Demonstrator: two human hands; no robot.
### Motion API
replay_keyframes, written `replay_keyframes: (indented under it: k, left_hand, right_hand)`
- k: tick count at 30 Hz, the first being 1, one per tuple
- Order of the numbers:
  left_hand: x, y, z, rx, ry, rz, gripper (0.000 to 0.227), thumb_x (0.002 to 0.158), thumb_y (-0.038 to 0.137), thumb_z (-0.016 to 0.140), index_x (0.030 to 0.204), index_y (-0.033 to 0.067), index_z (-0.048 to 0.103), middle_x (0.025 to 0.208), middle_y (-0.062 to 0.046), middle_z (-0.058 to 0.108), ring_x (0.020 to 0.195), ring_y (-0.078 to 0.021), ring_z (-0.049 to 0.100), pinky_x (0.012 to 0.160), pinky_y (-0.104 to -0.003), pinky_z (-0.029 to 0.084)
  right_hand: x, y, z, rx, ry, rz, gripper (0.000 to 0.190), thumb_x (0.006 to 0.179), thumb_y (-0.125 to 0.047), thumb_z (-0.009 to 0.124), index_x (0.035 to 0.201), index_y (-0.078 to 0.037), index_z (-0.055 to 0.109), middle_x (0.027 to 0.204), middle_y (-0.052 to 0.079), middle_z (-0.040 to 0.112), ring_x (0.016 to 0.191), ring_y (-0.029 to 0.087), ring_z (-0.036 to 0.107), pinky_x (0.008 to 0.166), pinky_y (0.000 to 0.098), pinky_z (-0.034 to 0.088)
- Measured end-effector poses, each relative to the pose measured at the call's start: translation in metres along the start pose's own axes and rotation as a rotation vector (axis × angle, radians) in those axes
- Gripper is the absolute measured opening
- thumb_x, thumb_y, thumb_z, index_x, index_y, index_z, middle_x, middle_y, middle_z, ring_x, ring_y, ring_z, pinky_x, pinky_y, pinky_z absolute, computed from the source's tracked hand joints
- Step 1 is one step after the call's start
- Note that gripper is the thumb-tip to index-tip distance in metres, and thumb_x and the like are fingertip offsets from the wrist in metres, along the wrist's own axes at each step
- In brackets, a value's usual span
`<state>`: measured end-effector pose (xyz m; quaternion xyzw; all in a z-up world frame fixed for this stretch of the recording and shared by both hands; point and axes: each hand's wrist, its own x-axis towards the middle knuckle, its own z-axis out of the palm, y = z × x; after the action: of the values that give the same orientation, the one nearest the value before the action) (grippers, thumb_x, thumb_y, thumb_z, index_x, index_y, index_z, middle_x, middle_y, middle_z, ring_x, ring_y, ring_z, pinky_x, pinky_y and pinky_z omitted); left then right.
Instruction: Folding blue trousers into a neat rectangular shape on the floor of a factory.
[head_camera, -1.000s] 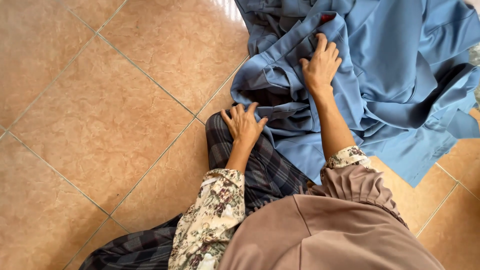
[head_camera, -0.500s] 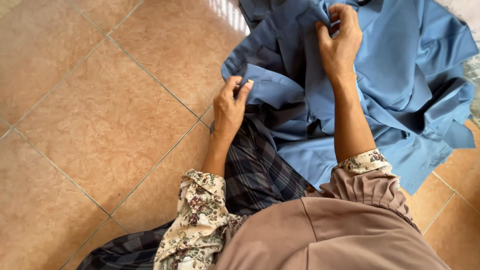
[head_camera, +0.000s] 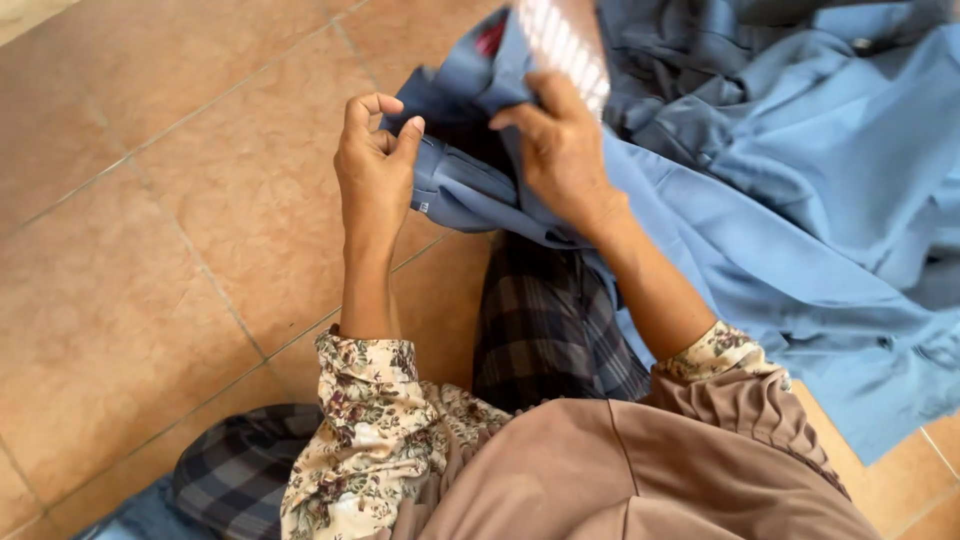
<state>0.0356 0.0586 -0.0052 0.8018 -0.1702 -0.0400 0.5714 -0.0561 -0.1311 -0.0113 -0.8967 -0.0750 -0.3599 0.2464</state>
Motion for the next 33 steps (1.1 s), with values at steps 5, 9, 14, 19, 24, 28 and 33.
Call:
replay_keyframes:
  k: [5, 9, 14, 19, 24, 28, 33]
  left_hand:
    - [0.012, -0.086, -0.028, 0.122, 0.139, -0.105, 0.014, 0.096, 0.022, 0.069, 0.104, 0.0220, 0.058, 0.050, 0.003, 0.056, 0.049, -0.0162, 0.055, 0.050, -0.029, 0.046]
    - [-0.007, -0.118, -0.053, 0.180, 0.122, -0.100, 0.020, 0.098, 0.028, 0.065, 0.116, 0.0222, 0.059, 0.067, -0.005, 0.066, 0.070, -0.0266, 0.068, 0.069, -0.040, 0.054]
    - [-0.039, -0.087, -0.086, 0.379, -0.207, 0.176, 0.095, 0.077, 0.015, 0.089, 0.157, 0.0221, 0.039, 0.157, -0.027, 0.030, 0.144, -0.0562, 0.028, 0.115, -0.071, 0.012]
    - [-0.034, -0.168, -0.063, 0.823, -0.434, 0.292, 0.104, 0.076, 0.001, 0.082, 0.160, 0.0343, 0.031, 0.123, -0.007, 0.066, 0.124, -0.0277, 0.058, 0.116, -0.074, 0.005]
    - [-0.021, -0.205, -0.101, 0.762, -0.270, 0.249, 0.056, 0.076, 0.012, 0.085, 0.126, 0.0324, 0.070, 0.111, 0.000, 0.074, 0.108, -0.0285, 0.069, 0.095, -0.051, 0.049]
    - [-0.003, -0.229, -0.163, 0.829, -0.181, 0.117, 0.050, 0.080, 0.029, 0.085, 0.124, 0.0457, 0.068, 0.105, 0.008, 0.072, 0.101, -0.0242, 0.071, 0.086, -0.051, 0.053]
    - [-0.021, -0.203, -0.227, 0.846, -0.123, -0.073, 0.044, 0.082, 0.022, 0.084, 0.122, 0.0336, 0.071, 0.105, -0.002, 0.074, 0.103, -0.0328, 0.071, 0.091, -0.054, 0.052]
  right_hand:
    - [-0.022, -0.046, 0.079, 0.042, -0.132, 0.027, 0.033, 0.096, -0.038, 0.067, 0.115, -0.013, 0.074, 0.119, 0.022, 0.060, 0.106, 0.042, 0.062, 0.082, 0.0465, 0.050]
    - [-0.052, -0.057, 0.147, -0.142, -0.168, -0.019, 0.022, 0.084, -0.032, 0.081, 0.091, -0.012, 0.072, 0.114, 0.009, 0.059, 0.101, 0.027, 0.059, 0.073, 0.0365, 0.045]
    - [-0.056, -0.049, 0.166, 0.115, -0.324, 0.093, 0.013, 0.086, -0.025, 0.078, 0.088, -0.012, 0.075, 0.111, 0.008, 0.066, 0.102, 0.029, 0.066, 0.078, 0.0365, 0.053]
    - [-0.051, -0.063, 0.150, 0.255, -0.499, 0.143, 0.016, 0.090, -0.025, 0.076, 0.094, -0.009, 0.076, 0.108, 0.017, 0.070, 0.097, 0.043, 0.069, 0.077, 0.0519, 0.055]
    - [-0.072, -0.064, 0.105, -0.127, -0.488, -0.049, 0.041, 0.086, -0.024, 0.077, 0.126, -0.024, 0.070, 0.128, 0.015, 0.063, 0.117, 0.035, 0.062, 0.094, 0.0487, 0.046]
    - [-0.112, -0.019, 0.081, -0.328, -0.364, -0.168, 0.033, 0.103, -0.024, 0.055, 0.132, -0.034, 0.067, 0.122, 0.007, 0.062, 0.111, 0.027, 0.062, 0.094, 0.0409, 0.042]
    - [-0.138, 0.020, 0.107, -0.235, -0.437, -0.130, 0.023, 0.101, -0.019, 0.057, 0.110, -0.030, 0.075, 0.097, 0.004, 0.059, 0.091, 0.027, 0.061, 0.076, 0.0376, 0.047]
